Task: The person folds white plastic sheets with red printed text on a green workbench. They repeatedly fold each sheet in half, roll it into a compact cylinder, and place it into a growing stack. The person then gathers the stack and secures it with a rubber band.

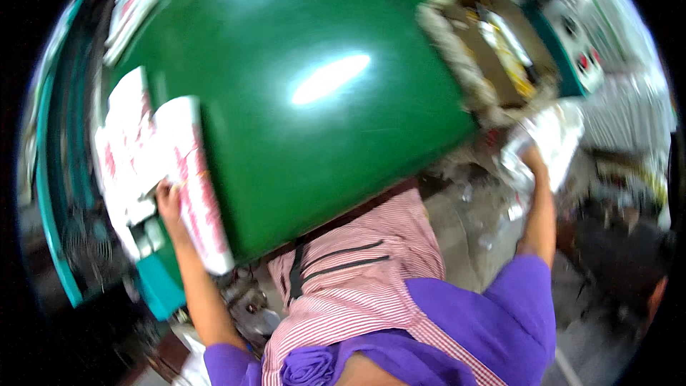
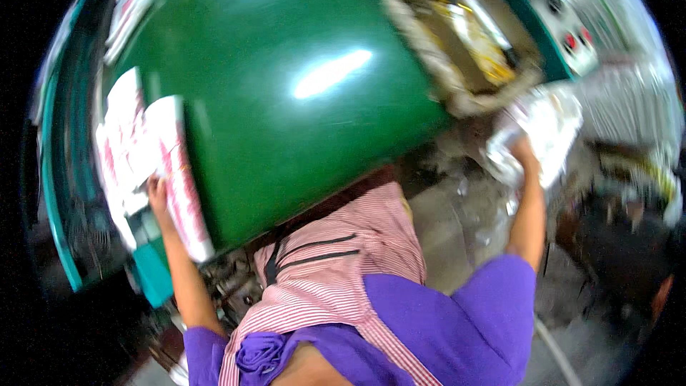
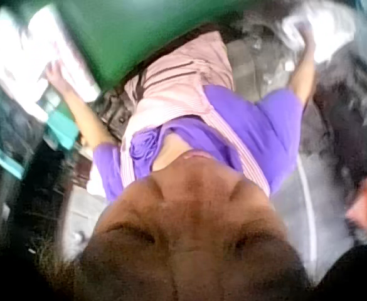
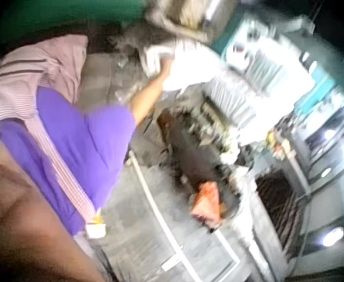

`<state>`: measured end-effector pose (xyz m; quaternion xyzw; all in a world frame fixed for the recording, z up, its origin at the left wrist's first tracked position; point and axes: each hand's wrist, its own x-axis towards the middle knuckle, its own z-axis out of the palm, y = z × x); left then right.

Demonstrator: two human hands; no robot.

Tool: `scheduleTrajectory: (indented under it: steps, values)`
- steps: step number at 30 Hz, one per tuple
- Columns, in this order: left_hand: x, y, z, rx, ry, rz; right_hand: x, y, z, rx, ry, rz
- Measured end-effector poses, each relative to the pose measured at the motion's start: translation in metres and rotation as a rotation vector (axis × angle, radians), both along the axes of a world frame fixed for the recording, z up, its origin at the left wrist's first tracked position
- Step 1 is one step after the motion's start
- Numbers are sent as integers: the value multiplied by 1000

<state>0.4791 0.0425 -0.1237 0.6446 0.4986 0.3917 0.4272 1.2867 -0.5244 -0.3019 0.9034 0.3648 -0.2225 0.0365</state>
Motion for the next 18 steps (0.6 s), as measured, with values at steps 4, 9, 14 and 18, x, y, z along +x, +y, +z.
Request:
scheduleTrajectory:
  steps: [4, 9, 14, 18]
  values:
    - [75, -65, 51, -161, -382, 8, -11, -19, 118, 237, -86, 48]
    - [114, -84, 71, -283, -739, -65, -147, 88, 275, 496, 221, -233]
    - [152, -78, 98, -286, -922, -136, -328, 276, 306, 736, 955, 168]
    - [169, -57, 100, -168, -723, -307, -463, 427, 292, 972, 1356, 311]
